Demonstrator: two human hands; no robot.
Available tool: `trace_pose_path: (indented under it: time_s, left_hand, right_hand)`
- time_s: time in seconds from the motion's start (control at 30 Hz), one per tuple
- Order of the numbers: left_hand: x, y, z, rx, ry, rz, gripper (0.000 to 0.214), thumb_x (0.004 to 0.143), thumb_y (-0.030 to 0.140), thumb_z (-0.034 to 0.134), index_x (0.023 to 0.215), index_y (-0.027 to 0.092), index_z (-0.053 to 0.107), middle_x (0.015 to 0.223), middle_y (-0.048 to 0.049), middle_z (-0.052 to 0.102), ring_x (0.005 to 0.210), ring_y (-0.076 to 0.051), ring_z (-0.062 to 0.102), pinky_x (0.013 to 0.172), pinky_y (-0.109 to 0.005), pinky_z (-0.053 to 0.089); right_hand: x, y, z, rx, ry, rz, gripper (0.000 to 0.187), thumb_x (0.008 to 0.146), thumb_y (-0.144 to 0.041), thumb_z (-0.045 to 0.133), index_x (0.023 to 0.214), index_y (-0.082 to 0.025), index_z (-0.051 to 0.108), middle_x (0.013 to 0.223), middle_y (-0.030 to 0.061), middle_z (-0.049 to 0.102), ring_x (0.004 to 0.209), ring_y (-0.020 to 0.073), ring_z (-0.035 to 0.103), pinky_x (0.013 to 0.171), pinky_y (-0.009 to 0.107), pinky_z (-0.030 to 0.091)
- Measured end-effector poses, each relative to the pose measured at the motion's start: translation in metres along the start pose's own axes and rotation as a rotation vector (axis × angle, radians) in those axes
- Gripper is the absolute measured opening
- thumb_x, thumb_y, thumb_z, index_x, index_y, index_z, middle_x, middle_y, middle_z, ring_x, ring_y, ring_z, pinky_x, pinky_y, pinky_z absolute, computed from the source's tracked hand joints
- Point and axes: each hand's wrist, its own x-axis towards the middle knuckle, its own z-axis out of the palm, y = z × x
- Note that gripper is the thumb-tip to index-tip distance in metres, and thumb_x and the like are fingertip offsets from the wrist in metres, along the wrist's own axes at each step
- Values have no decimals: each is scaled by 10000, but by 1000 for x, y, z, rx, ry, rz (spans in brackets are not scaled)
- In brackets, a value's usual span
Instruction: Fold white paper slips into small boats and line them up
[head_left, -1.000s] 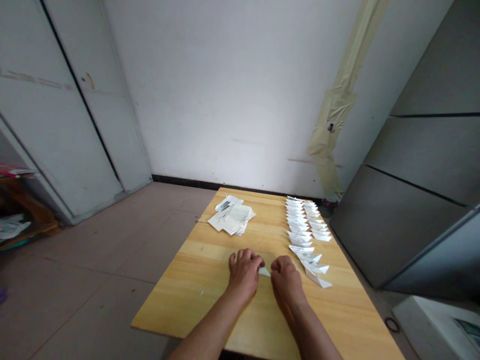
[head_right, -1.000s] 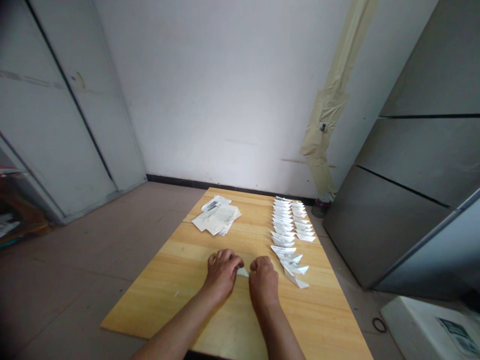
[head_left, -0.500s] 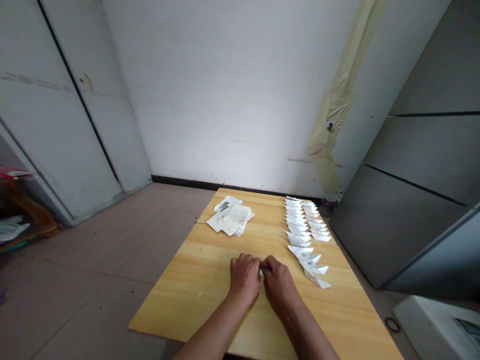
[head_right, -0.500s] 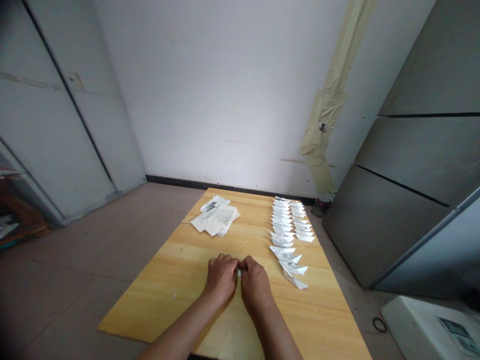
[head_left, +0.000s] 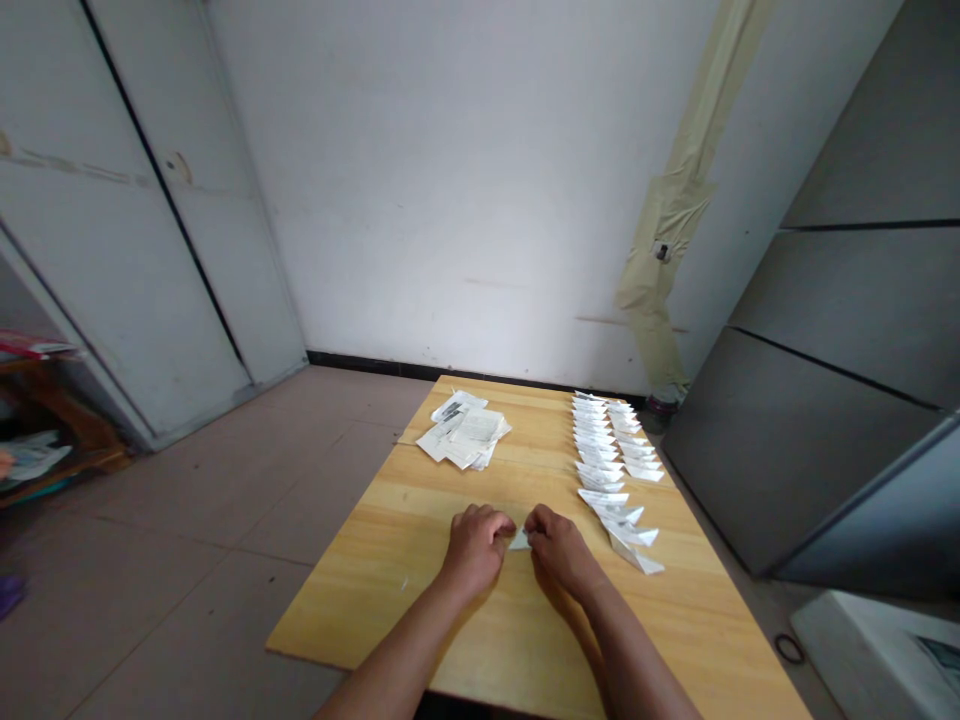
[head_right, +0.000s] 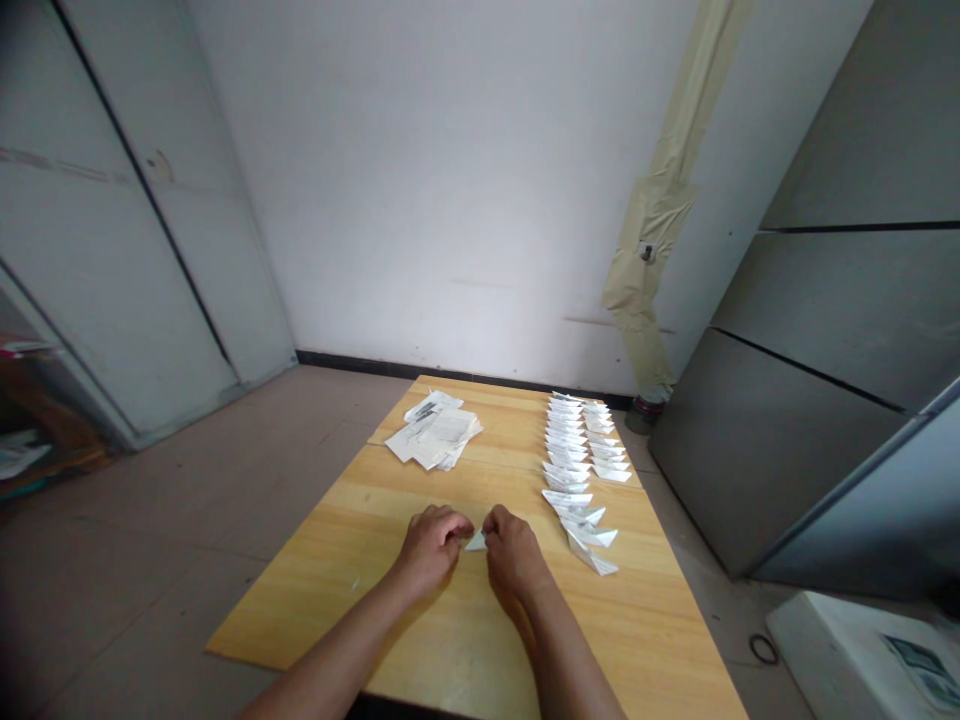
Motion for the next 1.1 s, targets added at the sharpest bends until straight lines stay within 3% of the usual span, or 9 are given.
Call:
trace_pose_path:
  time_s: [0.27,0.53,0.9,1.1]
  left_hand:
    - [-3,16,5,89,68,-88,141,803,161,594,871,236,691,861,-9,699,906,-205,584,805,-324,330]
    - [-4,19,5,126,24,-109,253,805,89,542,916,274,675,921,1,695,968,-205,570,836,-357,288]
    - [-8,17,6,142,47,-58,199,837,92,511,889,247,623,935,2,682,967,-203,552,839,-361,271]
    - [-8,18,4,145,46,-59,168,873,118,491,872,241,606,931,3,679,959,-204,549,836,-362,275]
  right_hand:
    - [1,0,3,-9,5,9,194,755,-27,437,775,-197,527,760,38,644,725,164,573,663,227,362]
    - [0,-2,3,-39,0,17,216,767,-4,428,793,-194,528,767,39,646,734,159,580,654,218,350]
    - [-3,-17,6,-137,20,108,155,690,-80,558,789,-197,538,723,-3,592,670,147,498,596,232,279]
    - [1,-18,6,-124,7,139,215,652,-27,557,789,-193,553,698,-13,580,656,140,487,597,225,281]
